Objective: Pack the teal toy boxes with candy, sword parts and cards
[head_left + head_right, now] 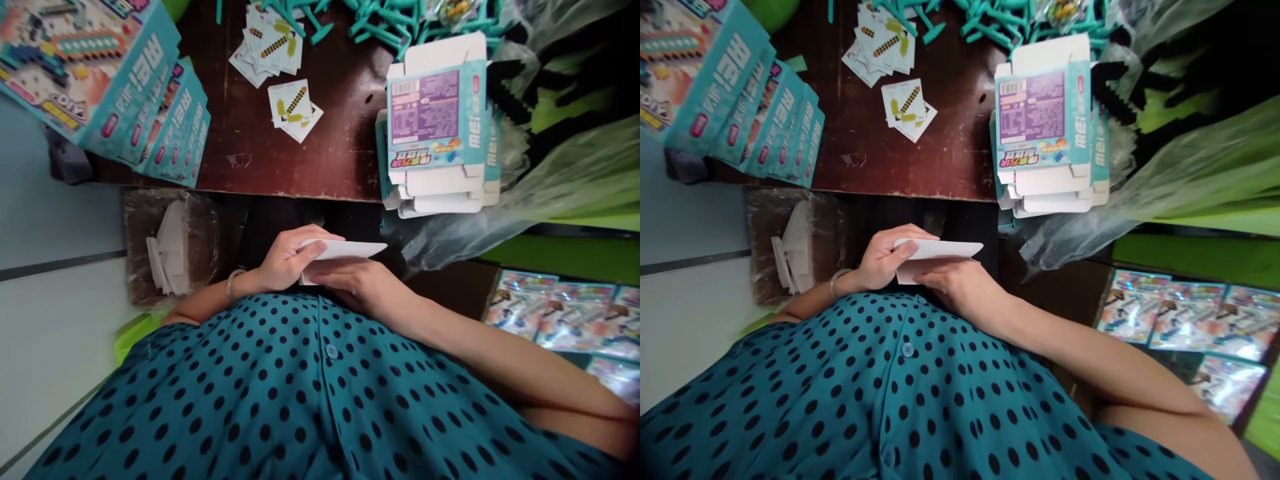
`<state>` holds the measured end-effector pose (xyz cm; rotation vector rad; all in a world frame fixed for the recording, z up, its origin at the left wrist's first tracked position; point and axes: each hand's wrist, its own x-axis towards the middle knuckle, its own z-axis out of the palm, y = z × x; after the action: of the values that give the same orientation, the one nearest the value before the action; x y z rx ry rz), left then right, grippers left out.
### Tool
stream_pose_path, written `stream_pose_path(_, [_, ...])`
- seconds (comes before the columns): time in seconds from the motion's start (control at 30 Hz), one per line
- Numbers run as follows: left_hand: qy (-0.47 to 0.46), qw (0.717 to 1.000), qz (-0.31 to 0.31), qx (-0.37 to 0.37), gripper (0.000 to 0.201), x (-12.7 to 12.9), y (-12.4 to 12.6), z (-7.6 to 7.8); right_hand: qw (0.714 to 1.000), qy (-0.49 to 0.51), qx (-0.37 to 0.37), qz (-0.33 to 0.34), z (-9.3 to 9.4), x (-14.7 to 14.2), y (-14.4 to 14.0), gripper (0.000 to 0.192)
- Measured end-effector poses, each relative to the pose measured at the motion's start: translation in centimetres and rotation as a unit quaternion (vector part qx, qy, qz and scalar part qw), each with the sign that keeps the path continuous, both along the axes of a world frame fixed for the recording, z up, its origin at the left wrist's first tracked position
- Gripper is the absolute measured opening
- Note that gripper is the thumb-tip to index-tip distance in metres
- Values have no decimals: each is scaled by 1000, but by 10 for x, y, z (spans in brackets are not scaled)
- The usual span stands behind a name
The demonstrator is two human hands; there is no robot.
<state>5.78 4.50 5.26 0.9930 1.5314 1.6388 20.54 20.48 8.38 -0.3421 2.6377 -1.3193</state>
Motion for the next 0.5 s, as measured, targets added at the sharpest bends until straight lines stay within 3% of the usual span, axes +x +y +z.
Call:
stream_pose_path(0.17, [-14,999,32,-38,40,-3,-3,7,972,195,95,-91,8,10,5,39])
stream_pose_path(0.37, [-5,996,63,-70,42,-10,-2,8,957,202,64,-197,20,18,22,50])
stream_pose_path(0.5, [53,992,102,-59,36,-19,-18,36,932,220,98,-270,36,28,49,46])
